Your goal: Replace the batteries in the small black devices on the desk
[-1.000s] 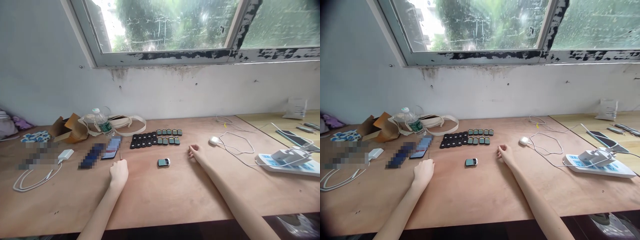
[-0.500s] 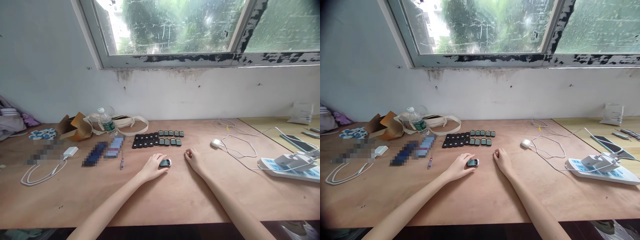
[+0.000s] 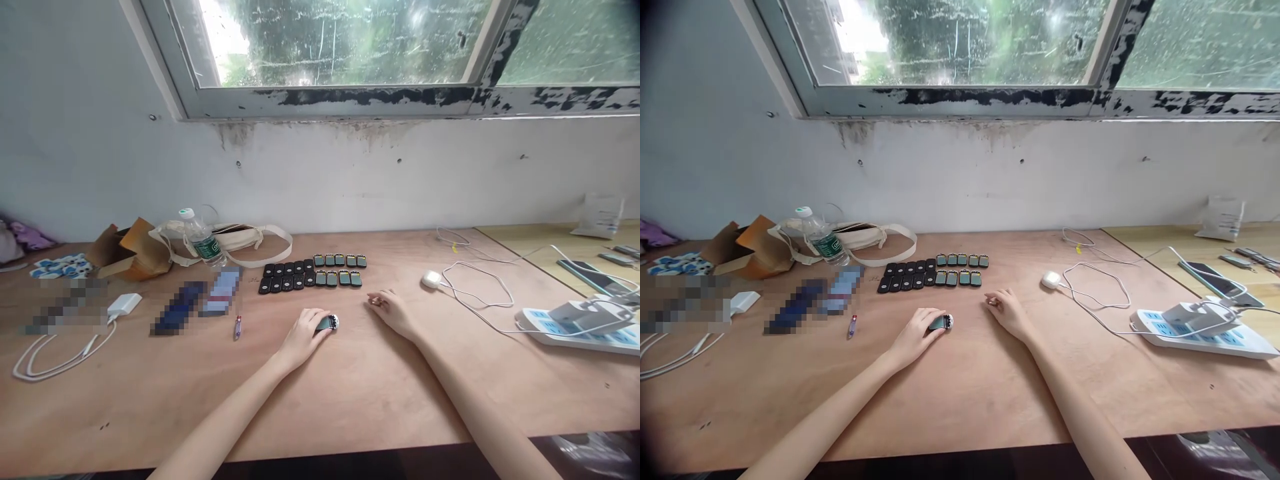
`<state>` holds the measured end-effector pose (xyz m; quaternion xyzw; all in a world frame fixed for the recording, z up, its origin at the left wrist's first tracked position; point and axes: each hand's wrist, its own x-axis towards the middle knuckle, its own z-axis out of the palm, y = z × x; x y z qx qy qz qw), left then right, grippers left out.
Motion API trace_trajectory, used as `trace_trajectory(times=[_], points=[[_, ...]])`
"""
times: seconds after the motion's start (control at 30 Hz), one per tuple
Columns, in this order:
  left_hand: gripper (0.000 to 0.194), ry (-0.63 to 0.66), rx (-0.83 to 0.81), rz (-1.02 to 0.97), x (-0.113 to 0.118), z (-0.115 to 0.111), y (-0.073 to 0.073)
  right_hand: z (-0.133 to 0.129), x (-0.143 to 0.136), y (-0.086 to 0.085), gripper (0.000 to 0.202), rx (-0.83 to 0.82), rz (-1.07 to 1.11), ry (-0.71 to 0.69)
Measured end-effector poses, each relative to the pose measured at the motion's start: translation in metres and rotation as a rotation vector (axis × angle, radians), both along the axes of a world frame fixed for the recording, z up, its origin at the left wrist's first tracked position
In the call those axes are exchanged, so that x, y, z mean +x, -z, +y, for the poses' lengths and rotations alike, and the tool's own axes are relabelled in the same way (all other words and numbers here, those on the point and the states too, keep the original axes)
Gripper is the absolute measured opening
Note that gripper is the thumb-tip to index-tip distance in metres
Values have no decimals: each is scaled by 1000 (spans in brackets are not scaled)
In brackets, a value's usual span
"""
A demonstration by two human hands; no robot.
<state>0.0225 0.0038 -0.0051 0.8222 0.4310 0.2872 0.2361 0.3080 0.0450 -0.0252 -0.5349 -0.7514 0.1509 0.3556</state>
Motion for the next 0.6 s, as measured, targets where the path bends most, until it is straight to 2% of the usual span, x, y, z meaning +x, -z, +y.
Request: trace_trajectory(times=[0.1, 0.2, 0.3, 0.37, 0.47, 0.6], points=[[35, -8, -13, -18, 0, 1, 1, -11, -14, -7, 24, 109, -40, 2], [39, -11, -23, -33, 0, 1, 1, -27, -40, -13, 19, 171, -100, -21], [46, 0, -19, -47, 1, 1, 0, -45, -69, -18, 22, 121, -156, -116], [40, 6, -13, -66, 2, -1, -1, -53, -81, -21, 31, 73, -163, -175], [33, 18, -10, -98, 5, -3, -3, -57, -86, -26, 43, 45, -154, -206], [35, 57, -30, -151, 8, -6, -5, -57, -83, -28, 53, 28, -151, -225]])
